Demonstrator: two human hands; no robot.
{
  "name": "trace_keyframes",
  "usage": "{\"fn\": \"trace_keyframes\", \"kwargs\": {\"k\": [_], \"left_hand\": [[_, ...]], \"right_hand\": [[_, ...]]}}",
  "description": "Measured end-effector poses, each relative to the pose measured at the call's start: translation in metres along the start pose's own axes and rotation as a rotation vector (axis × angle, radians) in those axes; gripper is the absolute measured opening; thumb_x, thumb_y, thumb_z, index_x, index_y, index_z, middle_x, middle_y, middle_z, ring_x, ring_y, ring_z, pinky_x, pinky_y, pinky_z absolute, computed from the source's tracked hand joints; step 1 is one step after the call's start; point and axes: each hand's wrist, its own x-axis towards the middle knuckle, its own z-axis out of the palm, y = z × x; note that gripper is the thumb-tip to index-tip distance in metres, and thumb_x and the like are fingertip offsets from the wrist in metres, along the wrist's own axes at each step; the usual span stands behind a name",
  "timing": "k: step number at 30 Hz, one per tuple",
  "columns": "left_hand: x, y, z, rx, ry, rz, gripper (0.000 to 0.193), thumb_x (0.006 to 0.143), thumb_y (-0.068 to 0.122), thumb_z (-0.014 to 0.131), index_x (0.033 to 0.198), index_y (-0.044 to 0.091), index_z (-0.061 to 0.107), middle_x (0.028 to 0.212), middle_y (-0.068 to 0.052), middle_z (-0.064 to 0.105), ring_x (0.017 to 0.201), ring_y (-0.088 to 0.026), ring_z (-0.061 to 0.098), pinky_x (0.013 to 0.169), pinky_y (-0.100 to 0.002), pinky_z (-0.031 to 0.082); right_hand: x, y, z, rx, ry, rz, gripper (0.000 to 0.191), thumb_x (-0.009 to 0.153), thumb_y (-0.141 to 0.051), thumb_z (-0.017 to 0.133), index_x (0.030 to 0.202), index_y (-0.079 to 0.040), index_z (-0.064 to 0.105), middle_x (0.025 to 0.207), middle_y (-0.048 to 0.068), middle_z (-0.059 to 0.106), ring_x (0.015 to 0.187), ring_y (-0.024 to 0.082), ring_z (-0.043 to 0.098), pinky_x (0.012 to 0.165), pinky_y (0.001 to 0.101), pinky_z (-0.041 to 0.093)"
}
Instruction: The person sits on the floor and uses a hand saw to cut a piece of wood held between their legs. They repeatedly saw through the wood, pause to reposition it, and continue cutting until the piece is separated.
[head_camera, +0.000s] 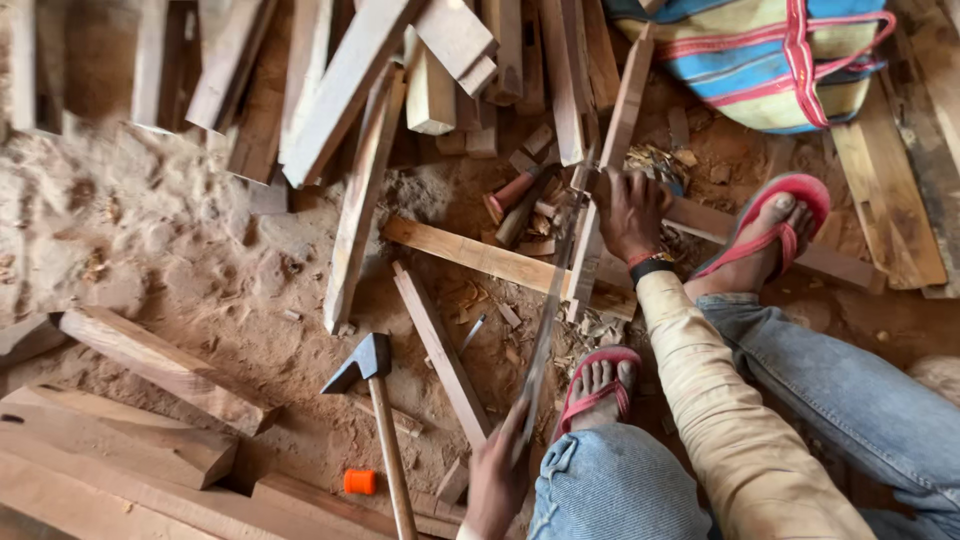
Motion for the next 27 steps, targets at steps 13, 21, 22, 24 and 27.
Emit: {"fn": "trace_keyframes", "kwargs": {"k": [13, 21, 22, 24, 27], "left_hand": [[0.076, 0.003, 0.025, -0.162, 0.032, 0.1, 0.051, 0.098, 0.004, 0.063, 0.148, 0.01, 0.055, 0.143, -0.021, 0.064, 0.129, -0.034, 0.066, 0.102, -0.042, 0.056], [0.043, 0.009, 0.001, -0.064, 0.022, -0.024, 0.056, 0.093, 0.006, 0.07, 0.146, 0.015, 0.056, 0.128, -0.016, 0.072, 0.111, -0.031, 0.076, 0.093, -0.042, 0.063], [0.082, 0.014, 0.014, -0.065, 0.005, 0.026, 0.056, 0.096, 0.006, 0.068, 0.149, 0.017, 0.054, 0.126, -0.017, 0.073, 0.108, -0.031, 0.076, 0.093, -0.043, 0.062], [0.156, 0.024, 0.042, -0.067, 0.156, 0.354, 0.063, 0.098, 0.002, 0.064, 0.156, 0.018, 0.047, 0.139, -0.025, 0.066, 0.114, -0.04, 0.071, 0.093, -0.046, 0.06], [0.207, 0.028, 0.065, -0.066, 0.002, 0.148, 0.065, 0.099, 0.006, 0.063, 0.159, 0.021, 0.041, 0.128, -0.016, 0.071, 0.084, -0.025, 0.074, 0.079, -0.036, 0.065]], "right_hand": [[0.004, -0.009, -0.012, -0.013, 0.064, -0.016, 0.039, 0.103, -0.029, 0.062, 0.14, -0.018, 0.056, 0.115, 0.015, 0.052, 0.111, 0.037, 0.05, 0.103, 0.061, 0.028], [-0.001, -0.006, -0.009, -0.019, 0.012, -0.001, 0.056, 0.091, -0.023, 0.065, 0.145, -0.017, 0.052, 0.119, 0.017, 0.05, 0.114, 0.037, 0.048, 0.104, 0.0553, 0.023], [-0.001, -0.008, -0.012, -0.003, 0.024, 0.002, 0.05, 0.096, -0.023, 0.064, 0.144, -0.019, 0.052, 0.119, 0.015, 0.05, 0.114, 0.037, 0.048, 0.104, 0.0549, 0.024], [0.0, -0.013, -0.02, 0.026, 0.051, -0.011, 0.038, 0.107, -0.023, 0.063, 0.144, -0.023, 0.053, 0.119, 0.012, 0.051, 0.115, 0.035, 0.047, 0.104, 0.0539, 0.026], [0.002, -0.019, -0.027, -0.04, -0.025, -0.02, 0.043, 0.096, -0.017, 0.062, 0.138, -0.023, 0.055, 0.121, 0.013, 0.053, 0.117, 0.034, 0.049, 0.105, 0.0543, 0.026]]}}
